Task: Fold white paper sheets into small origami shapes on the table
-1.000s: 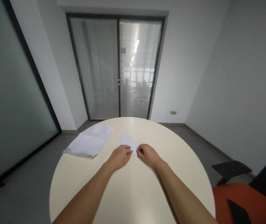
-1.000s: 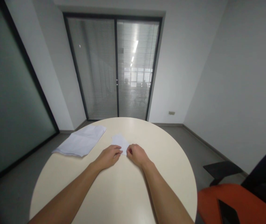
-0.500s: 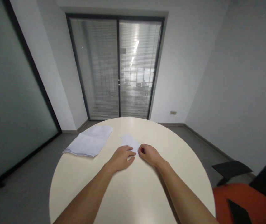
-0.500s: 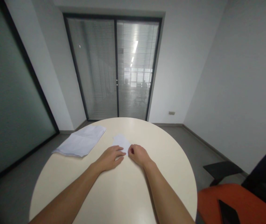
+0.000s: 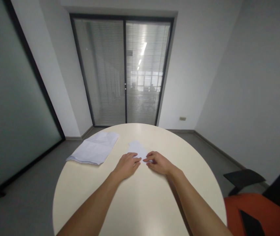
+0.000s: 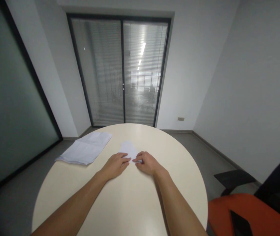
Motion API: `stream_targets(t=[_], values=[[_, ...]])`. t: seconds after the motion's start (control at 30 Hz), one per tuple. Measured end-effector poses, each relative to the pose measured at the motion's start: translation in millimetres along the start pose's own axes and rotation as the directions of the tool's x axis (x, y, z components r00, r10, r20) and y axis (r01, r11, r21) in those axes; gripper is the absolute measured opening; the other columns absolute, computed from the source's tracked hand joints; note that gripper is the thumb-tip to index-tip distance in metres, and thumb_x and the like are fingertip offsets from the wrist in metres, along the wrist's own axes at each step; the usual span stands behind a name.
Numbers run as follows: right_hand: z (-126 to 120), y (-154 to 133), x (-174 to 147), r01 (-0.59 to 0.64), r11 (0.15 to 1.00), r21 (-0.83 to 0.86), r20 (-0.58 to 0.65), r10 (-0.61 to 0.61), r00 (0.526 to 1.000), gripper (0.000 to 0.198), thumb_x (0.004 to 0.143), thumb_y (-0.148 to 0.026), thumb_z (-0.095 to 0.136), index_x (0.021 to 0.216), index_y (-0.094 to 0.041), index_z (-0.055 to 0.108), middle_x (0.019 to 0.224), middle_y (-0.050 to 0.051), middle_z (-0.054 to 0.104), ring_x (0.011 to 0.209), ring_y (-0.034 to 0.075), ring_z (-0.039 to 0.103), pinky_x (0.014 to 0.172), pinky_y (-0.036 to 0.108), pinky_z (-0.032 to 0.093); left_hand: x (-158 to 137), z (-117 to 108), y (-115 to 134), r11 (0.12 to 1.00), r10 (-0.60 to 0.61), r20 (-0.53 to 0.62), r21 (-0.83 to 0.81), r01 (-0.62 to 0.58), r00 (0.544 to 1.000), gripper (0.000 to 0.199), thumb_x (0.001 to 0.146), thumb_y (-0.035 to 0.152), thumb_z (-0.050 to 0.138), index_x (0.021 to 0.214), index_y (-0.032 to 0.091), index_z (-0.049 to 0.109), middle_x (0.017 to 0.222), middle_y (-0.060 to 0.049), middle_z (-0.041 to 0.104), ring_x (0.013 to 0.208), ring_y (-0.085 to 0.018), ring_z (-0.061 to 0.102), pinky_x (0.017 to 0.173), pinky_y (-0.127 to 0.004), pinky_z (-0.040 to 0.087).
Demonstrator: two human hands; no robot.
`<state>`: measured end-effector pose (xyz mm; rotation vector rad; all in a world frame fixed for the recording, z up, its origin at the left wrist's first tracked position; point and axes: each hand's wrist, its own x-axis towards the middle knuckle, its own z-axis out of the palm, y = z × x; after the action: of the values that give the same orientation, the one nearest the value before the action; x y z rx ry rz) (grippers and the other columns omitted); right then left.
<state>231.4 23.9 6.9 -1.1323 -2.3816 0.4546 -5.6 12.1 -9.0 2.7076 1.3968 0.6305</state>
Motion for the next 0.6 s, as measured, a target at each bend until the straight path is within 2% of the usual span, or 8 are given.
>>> stream_targets(t=[0.17,0.37,0.5,0.6], values=[[4,-7,1,0.036,0.999,-0.014,0.023,-0.036,0.999,0.037,0.076,-0.014,0.062,0.108,-0.027,0.079,0.111,0.006,0.069,0.1,0.02,0.062,0.09,0.03,0.048,1,6,-3,0.996,-0.089,-0.022,0.001,0.089,0.996,0.036,0.098,0.038,0.051,0.126,0.023,0.068,0.134,-0.011,0.063,0.124,-0.026,0.057,0.108,-0.043,0.041],[8,-15,2,0.051,0.999,0.01,0.047,-0.052,0.998,0.036,0.077,-0.013,0.06,0.106,-0.025,0.079,0.104,0.006,0.069,0.091,0.019,0.063,0.087,0.029,0.048,3,6,-4,0.983,-0.18,-0.091,0.021,0.183,0.979,0.036,0.092,0.039,0.06,0.122,0.02,0.068,0.131,-0.013,0.061,0.122,-0.028,0.055,0.105,-0.042,0.043],[8,-16,1,0.045,0.999,0.028,0.016,-0.046,0.999,0.032,0.08,-0.018,0.065,0.109,-0.026,0.078,0.12,0.01,0.066,0.108,0.023,0.061,0.092,0.033,0.048,3,3,-2,0.986,-0.165,-0.072,0.0,0.165,0.984,0.03,0.093,0.036,0.058,0.115,0.02,0.069,0.116,-0.01,0.065,0.108,-0.026,0.059,0.098,-0.039,0.046],[10,-10,1,0.038,0.998,0.046,0.015,-0.039,0.999,0.031,0.084,-0.024,0.066,0.112,-0.027,0.076,0.132,0.011,0.061,0.112,0.023,0.061,0.093,0.035,0.048,2,1,0,0.991,-0.132,-0.065,-0.013,0.131,0.989,0.032,0.091,0.037,0.059,0.116,0.02,0.069,0.117,-0.01,0.065,0.11,-0.027,0.059,0.099,-0.04,0.045]])
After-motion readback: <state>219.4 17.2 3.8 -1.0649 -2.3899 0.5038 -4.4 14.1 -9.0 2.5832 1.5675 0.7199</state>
